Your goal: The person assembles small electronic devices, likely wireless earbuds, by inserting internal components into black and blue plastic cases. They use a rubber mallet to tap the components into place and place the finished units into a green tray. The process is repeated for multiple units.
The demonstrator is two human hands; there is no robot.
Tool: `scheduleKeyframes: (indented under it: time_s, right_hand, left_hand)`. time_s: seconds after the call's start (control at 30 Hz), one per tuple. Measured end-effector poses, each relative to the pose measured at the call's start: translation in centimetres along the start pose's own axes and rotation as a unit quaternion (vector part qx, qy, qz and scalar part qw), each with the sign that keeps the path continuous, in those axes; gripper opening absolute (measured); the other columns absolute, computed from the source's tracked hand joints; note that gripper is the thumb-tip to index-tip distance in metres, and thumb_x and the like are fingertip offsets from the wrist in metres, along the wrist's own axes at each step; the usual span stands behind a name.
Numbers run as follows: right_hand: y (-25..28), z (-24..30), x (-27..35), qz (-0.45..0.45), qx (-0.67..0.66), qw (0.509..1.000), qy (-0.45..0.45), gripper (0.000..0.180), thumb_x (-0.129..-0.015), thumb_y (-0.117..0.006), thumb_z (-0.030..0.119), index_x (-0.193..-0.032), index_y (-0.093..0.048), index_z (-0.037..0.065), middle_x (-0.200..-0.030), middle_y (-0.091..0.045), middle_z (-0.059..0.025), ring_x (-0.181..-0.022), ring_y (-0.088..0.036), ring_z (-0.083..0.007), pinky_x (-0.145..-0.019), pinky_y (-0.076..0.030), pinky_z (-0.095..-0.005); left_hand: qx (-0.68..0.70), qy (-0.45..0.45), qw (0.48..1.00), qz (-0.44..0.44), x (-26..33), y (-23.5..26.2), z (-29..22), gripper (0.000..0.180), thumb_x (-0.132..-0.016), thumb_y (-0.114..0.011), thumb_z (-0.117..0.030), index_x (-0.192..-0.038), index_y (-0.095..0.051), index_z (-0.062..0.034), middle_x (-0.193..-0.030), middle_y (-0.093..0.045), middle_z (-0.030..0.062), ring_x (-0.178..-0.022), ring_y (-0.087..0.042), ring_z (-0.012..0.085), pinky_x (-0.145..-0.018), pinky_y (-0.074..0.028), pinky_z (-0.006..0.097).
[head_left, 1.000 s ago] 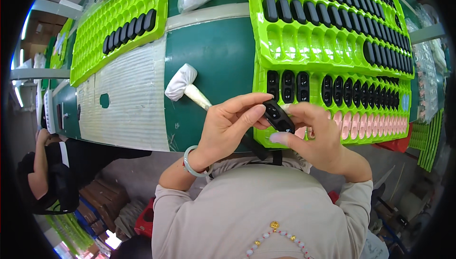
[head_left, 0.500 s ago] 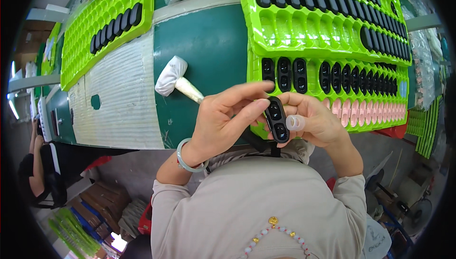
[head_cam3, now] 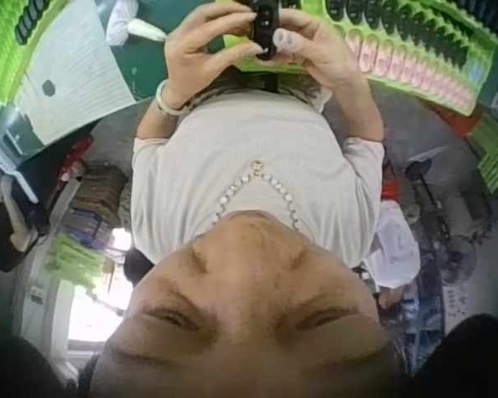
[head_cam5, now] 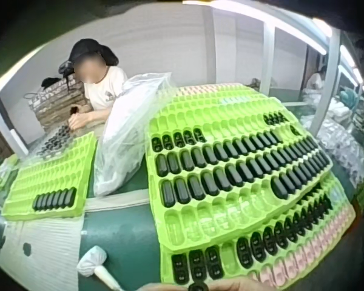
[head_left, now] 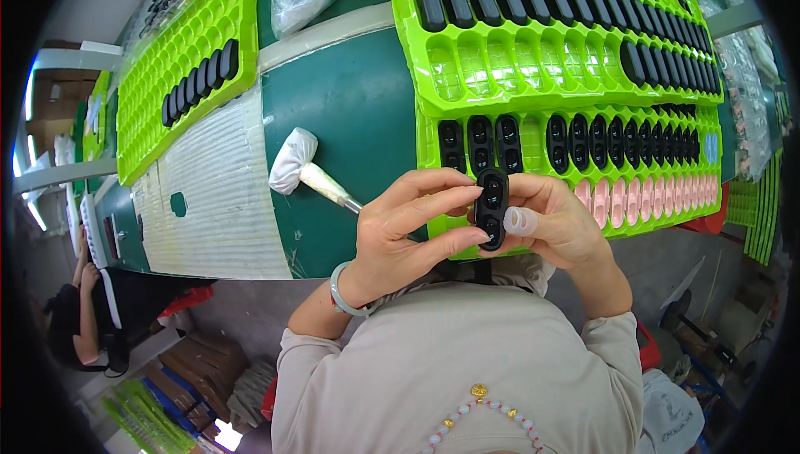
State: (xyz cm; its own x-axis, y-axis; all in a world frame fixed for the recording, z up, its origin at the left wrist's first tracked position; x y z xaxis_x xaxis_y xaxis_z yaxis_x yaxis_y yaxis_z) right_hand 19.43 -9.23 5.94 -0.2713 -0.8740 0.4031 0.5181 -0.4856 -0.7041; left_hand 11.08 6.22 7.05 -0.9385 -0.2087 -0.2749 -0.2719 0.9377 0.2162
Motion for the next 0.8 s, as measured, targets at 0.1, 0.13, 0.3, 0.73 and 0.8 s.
scheduleKeyframes:
  time_s: [0.1, 0.13, 0.3, 0.73, 0.8]
  right_hand:
    - [0.4, -0.2, 0.1, 0.006, -0.002, 1.0, 0.003, 0.036, -0.086, -0.061, 0.013, -0.119, -0.053, 0.001, -0.112, -0.059, -0.0092, -0.097, -0.06, -0.0174, -0.082, -0.053, -0.0329]
    - [0.4, -0.2, 0.1, 0.01, -0.005, 1.0, 0.005, 0.036, -0.086, -0.061, 0.013, -0.118, -0.053, 0.001, -0.112, -0.059, -0.009, -0.097, -0.06, -0.0174, -0.082, -0.053, -0.0325]
    - [0.2, 0.0, 0.3, 0.002, 0.004, 1.0, 0.017, 0.035, -0.086, -0.061, 0.012, -0.118, -0.054, -0.001, -0.109, -0.06, -0.0082, -0.096, -0.059, -0.0162, -0.081, -0.053, -0.0308]
    - [2.1, -0.1, 0.9, -0.029, -0.005, 0.998, 0.048, 0.038, -0.087, -0.061, 0.016, -0.117, -0.051, -0.005, -0.098, -0.06, -0.0079, -0.08, -0.059, -0.0118, -0.074, -0.053, -0.0255]
    - [3.0, 1.6, 2.4, -0.048, 0.015, 0.995, 0.082, 0.035, -0.088, -0.059, 0.02, -0.113, -0.053, -0.003, -0.093, -0.061, -0.0067, -0.072, -0.058, -0.01, -0.069, -0.052, -0.0235]
  left_hand:
    - [0.022, 0.01, 1.0, -0.005, -0.1, -0.4, 0.0, 0.037, -0.065, -0.079, -0.006, -0.1, -0.068, -0.0031, -0.097, -0.063, 0.0122, -0.084, -0.063, 0.0199, -0.071, -0.052, 0.028]
    - [0.03, 0.01, 0.999, -0.007, -0.1, -0.4, 0.0, 0.036, -0.065, -0.078, -0.006, -0.1, -0.068, -0.003, -0.097, -0.063, 0.0123, -0.084, -0.062, 0.0197, -0.07, -0.052, 0.027]
    - [0.013, 0.002, 1.0, -0.011, -0.3, -0.6, 0.0, 0.034, -0.066, -0.078, -0.005, -0.099, -0.068, -0.0024, -0.098, -0.062, 0.0127, -0.083, -0.063, 0.0189, -0.069, -0.053, 0.027]
    - [0.024, 0.044, 0.998, 0.037, -1.3, -2.1, 0.1, 0.045, -0.066, -0.078, -0.003, -0.108, -0.062, 0.0005, -0.109, -0.058, 0.0136, -0.09, -0.061, 0.0185, -0.076, -0.055, 0.029]
    - [0.138, 0.089, 0.986, 0.034, -2.7, -3.1, -0.3, 0.057, -0.067, -0.078, -0.008, -0.119, -0.055, 0.0003, -0.115, -0.054, 0.0128, -0.099, -0.058, 0.0184, -0.08, -0.054, 0.031]
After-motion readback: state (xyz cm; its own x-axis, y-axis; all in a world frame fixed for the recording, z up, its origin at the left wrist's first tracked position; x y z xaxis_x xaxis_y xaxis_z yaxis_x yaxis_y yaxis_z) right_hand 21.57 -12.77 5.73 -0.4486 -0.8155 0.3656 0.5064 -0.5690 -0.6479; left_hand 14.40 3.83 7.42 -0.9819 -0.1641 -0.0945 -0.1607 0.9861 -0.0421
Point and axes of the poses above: each hand's wrist, its own x-axis away from the middle knuckle, its own y-axis out of the back of the hand, z = x × y, the point moved 3 cm from there along -x, towards the middle knuckle
